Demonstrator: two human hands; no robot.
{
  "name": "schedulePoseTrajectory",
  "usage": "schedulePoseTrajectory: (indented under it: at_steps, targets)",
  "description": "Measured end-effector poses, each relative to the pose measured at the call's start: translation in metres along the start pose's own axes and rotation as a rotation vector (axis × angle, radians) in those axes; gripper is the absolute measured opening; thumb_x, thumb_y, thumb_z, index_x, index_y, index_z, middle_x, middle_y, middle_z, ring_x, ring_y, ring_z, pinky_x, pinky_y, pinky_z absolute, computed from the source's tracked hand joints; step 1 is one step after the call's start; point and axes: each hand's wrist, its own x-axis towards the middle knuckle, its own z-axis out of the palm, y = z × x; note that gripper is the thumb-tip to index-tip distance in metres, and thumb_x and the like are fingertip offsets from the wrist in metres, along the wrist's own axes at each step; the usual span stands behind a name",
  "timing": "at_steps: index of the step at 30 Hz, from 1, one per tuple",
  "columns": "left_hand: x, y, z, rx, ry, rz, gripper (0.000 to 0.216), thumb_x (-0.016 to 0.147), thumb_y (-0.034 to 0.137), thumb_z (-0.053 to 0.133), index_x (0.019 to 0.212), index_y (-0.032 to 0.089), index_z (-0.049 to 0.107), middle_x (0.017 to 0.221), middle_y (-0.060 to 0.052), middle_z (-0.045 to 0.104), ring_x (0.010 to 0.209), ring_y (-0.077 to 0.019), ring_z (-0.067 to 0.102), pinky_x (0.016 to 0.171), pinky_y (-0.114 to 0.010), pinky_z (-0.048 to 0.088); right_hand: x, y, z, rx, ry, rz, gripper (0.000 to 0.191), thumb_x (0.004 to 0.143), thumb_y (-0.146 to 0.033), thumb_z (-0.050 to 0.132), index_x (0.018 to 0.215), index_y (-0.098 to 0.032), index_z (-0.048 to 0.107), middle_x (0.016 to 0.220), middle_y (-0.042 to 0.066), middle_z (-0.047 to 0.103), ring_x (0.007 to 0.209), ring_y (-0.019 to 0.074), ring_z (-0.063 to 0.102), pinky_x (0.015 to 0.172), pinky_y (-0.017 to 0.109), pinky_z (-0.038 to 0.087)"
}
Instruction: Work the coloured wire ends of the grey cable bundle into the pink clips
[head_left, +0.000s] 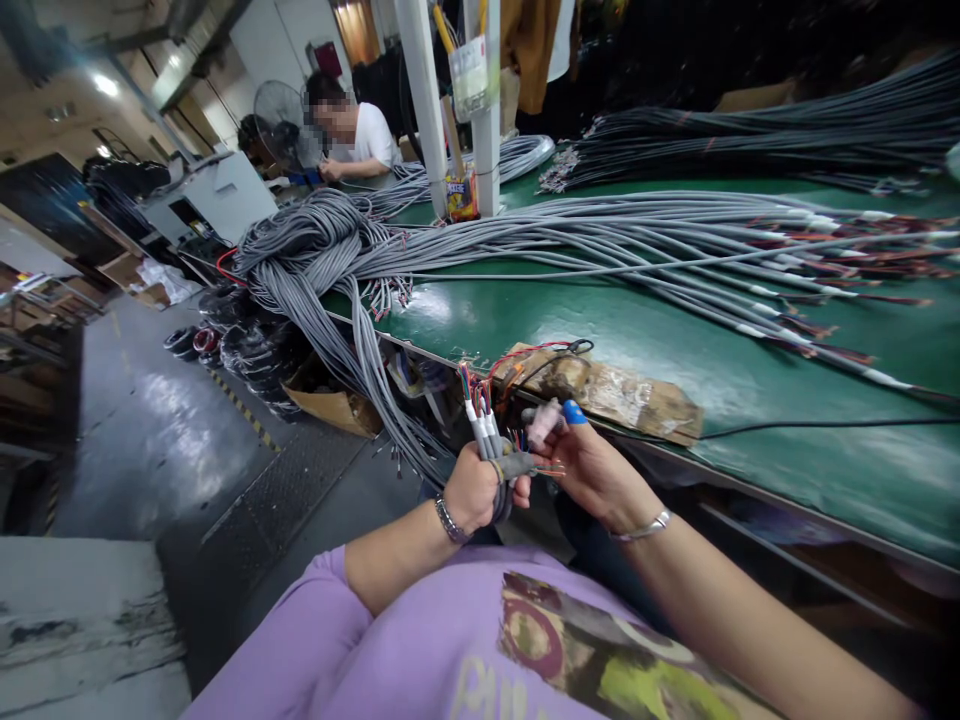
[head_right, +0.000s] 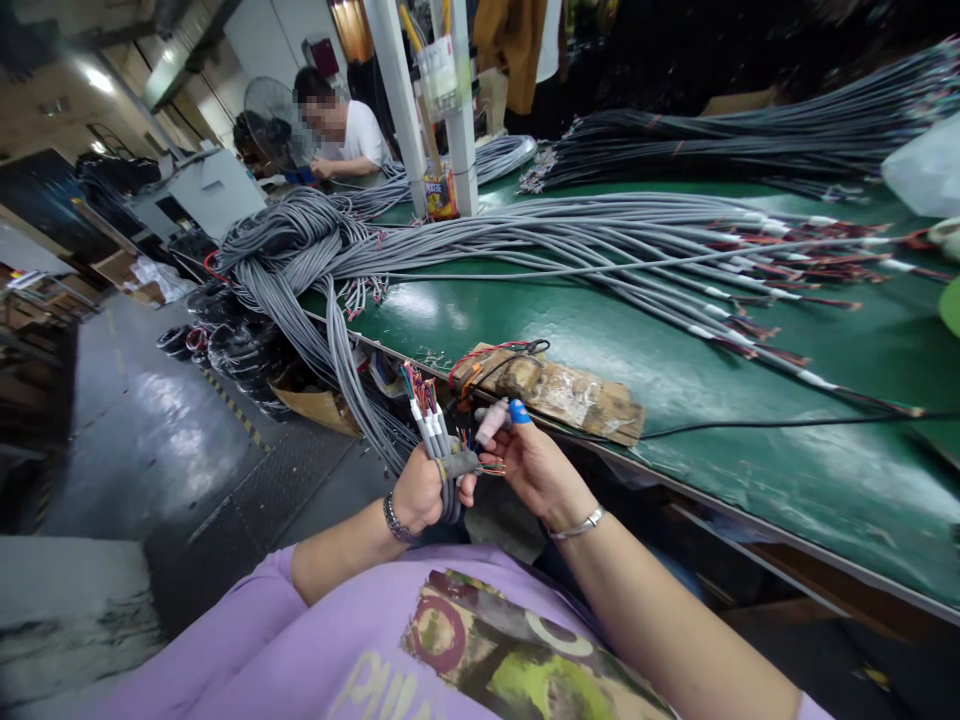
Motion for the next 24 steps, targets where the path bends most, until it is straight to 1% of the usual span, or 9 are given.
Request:
schedulePoseTrajectory:
  at_steps: [3,6,9,14,17,19,22,23,24]
  targets:
    - [-0.005,0.0,-0.003,-0.008,-0.023,0.014,0.044,0.052,0.046,0.082,0.058,0.015,0.052,0.043,0.001,0.054,0.034,-0.0092,0.046,0.036,-0.022,0.04,-0.004,-0.004,0.002,-0.027,-0.037,0.047,0.04,0.071,-0.061,0.071,0.076,-0.021,0.069,0.07,0.001,0.066,0.057,0.0125,0.057,0.052,0.024,0.051]
    - [-0.008,0.002,-0.008,-0.008,-0.069,0.016,0.044,0.052,0.046,0.082,0.057,0.015,0.051,0.042,0.001,0.054,0.033,-0.0099,0.047,0.036,-0.023,0.04,-0.004,-0.006,0.0,-0.069,-0.039,0.022,0.032,0.071,-0.052,0.075,0.079,-0.021,0.069,0.071,0.001,0.066,0.06,0.0122,0.059,0.056,0.023,0.053]
    - [-0.005,0.005,-0.014,0.0,-0.133,-0.027,0.045,0.052,0.045,0.082,0.058,0.016,0.049,0.042,0.001,0.054,0.032,-0.0106,0.047,0.036,-0.023,0.04,-0.003,-0.004,-0.005,-0.099,-0.039,-0.024,0.027,0.07,-0.044,0.079,0.08,-0.02,0.069,0.07,0.0,0.065,0.06,0.0109,0.059,0.058,0.022,0.055]
    - [0.005,0.01,-0.016,-0.028,-0.231,-0.103,0.047,0.048,0.046,0.084,0.061,0.016,0.049,0.041,0.001,0.053,0.032,-0.011,0.047,0.035,-0.023,0.041,-0.003,-0.003,-0.006,-0.104,0.005,-0.017,0.03,0.072,-0.048,0.075,0.079,-0.02,0.067,0.07,-0.001,0.064,0.057,0.0105,0.057,0.054,0.022,0.055]
    - [0.01,0.011,-0.013,-0.031,-0.264,-0.116,0.046,0.049,0.045,0.084,0.061,0.015,0.051,0.041,0.0,0.054,0.032,-0.011,0.047,0.034,-0.022,0.04,-0.004,-0.003,-0.003,-0.15,0.028,-0.03,0.034,0.067,-0.05,0.079,0.076,-0.02,0.064,0.068,-0.001,0.063,0.056,0.0109,0.056,0.051,0.022,0.053]
    - [0.011,0.011,-0.011,-0.027,-0.282,-0.115,0.045,0.049,0.045,0.083,0.061,0.015,0.051,0.041,0.0,0.053,0.032,-0.0108,0.047,0.034,-0.022,0.039,-0.004,0.0,-0.002,-0.195,0.047,-0.102,0.037,0.065,-0.052,0.079,0.072,-0.02,0.062,0.064,-0.002,0.06,0.054,0.0109,0.053,0.05,0.023,0.051]
    - [0.012,0.011,-0.009,-0.022,-0.281,-0.104,0.046,0.049,0.046,0.083,0.059,0.016,0.05,0.041,0.001,0.052,0.032,-0.0103,0.046,0.035,-0.022,0.039,-0.005,0.006,-0.003,-0.259,0.135,-0.293,0.041,0.067,-0.06,0.074,0.068,-0.021,0.061,0.06,-0.002,0.056,0.052,0.0104,0.049,0.05,0.022,0.048]
    - [0.013,0.011,-0.009,-0.02,-0.278,-0.104,0.046,0.049,0.046,0.083,0.059,0.016,0.05,0.04,0.001,0.052,0.032,-0.0102,0.046,0.035,-0.022,0.039,-0.005,0.008,-0.003,-0.276,0.152,-0.335,0.042,0.069,-0.062,0.072,0.069,-0.021,0.062,0.06,-0.002,0.056,0.052,0.0106,0.048,0.051,0.022,0.047]
    - [0.013,0.011,-0.009,-0.017,-0.275,-0.108,0.046,0.049,0.047,0.083,0.06,0.015,0.051,0.04,0.001,0.052,0.032,-0.0101,0.046,0.035,-0.022,0.039,-0.004,0.01,-0.004,-0.289,0.145,-0.345,0.043,0.07,-0.063,0.07,0.07,-0.021,0.063,0.061,-0.001,0.056,0.052,0.011,0.048,0.051,0.023,0.047]
